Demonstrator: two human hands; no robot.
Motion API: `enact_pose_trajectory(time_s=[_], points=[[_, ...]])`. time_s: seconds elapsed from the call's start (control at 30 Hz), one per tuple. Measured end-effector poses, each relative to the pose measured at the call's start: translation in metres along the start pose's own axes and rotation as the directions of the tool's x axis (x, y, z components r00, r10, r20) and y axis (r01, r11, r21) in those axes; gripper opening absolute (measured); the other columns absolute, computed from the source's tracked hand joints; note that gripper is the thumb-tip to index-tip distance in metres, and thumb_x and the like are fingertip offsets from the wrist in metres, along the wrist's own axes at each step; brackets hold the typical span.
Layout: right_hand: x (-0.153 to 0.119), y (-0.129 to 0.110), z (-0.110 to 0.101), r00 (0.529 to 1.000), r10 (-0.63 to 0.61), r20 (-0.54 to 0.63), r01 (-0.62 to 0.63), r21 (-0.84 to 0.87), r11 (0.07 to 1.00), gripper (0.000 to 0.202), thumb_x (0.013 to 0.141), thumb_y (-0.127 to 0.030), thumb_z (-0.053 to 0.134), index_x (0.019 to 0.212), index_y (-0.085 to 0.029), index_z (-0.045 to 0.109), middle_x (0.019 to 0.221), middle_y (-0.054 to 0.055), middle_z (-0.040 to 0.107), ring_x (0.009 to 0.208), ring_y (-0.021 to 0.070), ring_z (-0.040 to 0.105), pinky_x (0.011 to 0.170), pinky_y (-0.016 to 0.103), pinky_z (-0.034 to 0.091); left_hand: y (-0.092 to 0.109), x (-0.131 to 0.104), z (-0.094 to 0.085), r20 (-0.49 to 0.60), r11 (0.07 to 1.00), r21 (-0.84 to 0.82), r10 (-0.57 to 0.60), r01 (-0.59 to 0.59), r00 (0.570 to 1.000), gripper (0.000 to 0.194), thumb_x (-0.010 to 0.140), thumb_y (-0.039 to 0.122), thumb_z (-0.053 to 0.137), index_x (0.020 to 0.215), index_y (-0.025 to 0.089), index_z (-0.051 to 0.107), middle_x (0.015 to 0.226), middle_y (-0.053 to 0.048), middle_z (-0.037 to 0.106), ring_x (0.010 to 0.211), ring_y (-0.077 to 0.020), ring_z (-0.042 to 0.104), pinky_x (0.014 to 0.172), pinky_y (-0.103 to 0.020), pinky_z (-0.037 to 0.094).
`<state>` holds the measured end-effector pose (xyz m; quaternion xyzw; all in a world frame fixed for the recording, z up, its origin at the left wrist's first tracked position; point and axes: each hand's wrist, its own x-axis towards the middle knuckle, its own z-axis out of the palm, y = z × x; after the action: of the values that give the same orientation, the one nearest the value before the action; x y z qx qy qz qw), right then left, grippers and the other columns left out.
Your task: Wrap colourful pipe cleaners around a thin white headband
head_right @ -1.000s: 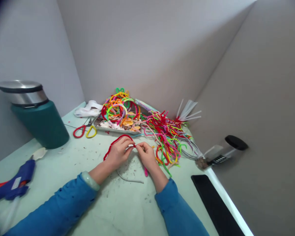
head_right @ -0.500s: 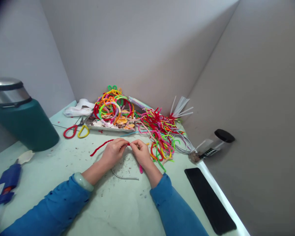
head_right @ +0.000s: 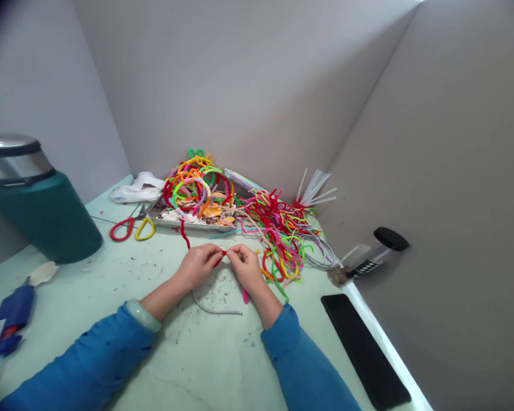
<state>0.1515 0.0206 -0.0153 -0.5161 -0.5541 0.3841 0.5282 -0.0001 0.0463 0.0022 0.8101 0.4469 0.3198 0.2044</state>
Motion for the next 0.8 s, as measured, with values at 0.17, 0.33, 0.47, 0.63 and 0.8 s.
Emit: enact_pose_trajectory(time_s=[0.17,0.33,0.47,0.63,0.8], points=[[0.0006,0.0011,0.0007,1.000,0.010,0.002,-0.010,0.003,1.000,0.027,0.075,-0.047,0.057,0.075,-0.020,0.058,0.048,-0.005,0.042,0.046,0.0107,0.039,0.044,0.023,0.029,0.0011,0.0030,-0.0025,0.083,0.980,-0.162,-0.105,0.118,0.991,0.024,0.079,0.030,0.046,0.064,0.016,0.058,0.059,0.001,0.055,0.059,-0.0124,0.047,0.055,-0.023,0.032],[0.0010,0.0009,0.0007,1.000,0.002,0.016,-0.002,0.005,1.000,0.025,0.075,-0.046,0.057,0.075,-0.020,0.058,0.048,-0.005,0.042,0.046,0.0105,0.038,0.043,0.022,0.028,0.0020,0.0055,-0.0022,0.263,0.801,-0.487,-0.247,0.349,0.933,0.023,0.072,0.037,0.053,0.064,0.015,0.052,0.047,0.005,0.043,0.043,-0.0081,0.036,0.043,-0.021,0.026],[0.0008,-0.0001,0.0005,1.000,0.010,0.025,-0.010,0.004,1.000,0.026,0.075,-0.046,0.058,0.075,-0.021,0.059,0.046,-0.005,0.041,0.044,0.0105,0.037,0.042,0.022,0.027,0.0013,0.0053,-0.0021,0.439,0.615,-0.601,-0.280,0.511,0.854,0.022,0.071,0.036,0.051,0.064,0.015,0.051,0.037,0.007,0.035,0.033,-0.0062,0.026,0.036,-0.020,0.016],[0.0007,-0.0006,0.0003,1.000,0.027,0.011,-0.027,0.007,1.000,0.027,0.075,-0.047,0.057,0.075,-0.021,0.058,0.046,-0.005,0.041,0.044,0.0105,0.037,0.042,0.023,0.027,-0.0032,0.0042,-0.0047,0.221,0.878,-0.427,-0.130,0.216,0.966,0.017,0.071,0.020,0.047,0.076,0.014,0.063,0.053,0.002,0.053,0.050,-0.0104,0.047,0.048,-0.021,0.034],[0.0007,-0.0016,0.0005,1.000,-0.008,0.021,0.008,-0.016,1.000,0.025,0.075,-0.045,0.058,0.074,-0.021,0.058,0.048,-0.004,0.043,0.048,0.0116,0.041,0.045,0.023,0.030,-0.0043,0.0009,-0.0065,0.022,0.998,-0.043,0.054,-0.053,0.998,0.019,0.070,0.012,0.051,0.080,0.018,0.066,0.089,-0.004,0.064,0.082,-0.0163,0.058,0.073,-0.025,0.042]])
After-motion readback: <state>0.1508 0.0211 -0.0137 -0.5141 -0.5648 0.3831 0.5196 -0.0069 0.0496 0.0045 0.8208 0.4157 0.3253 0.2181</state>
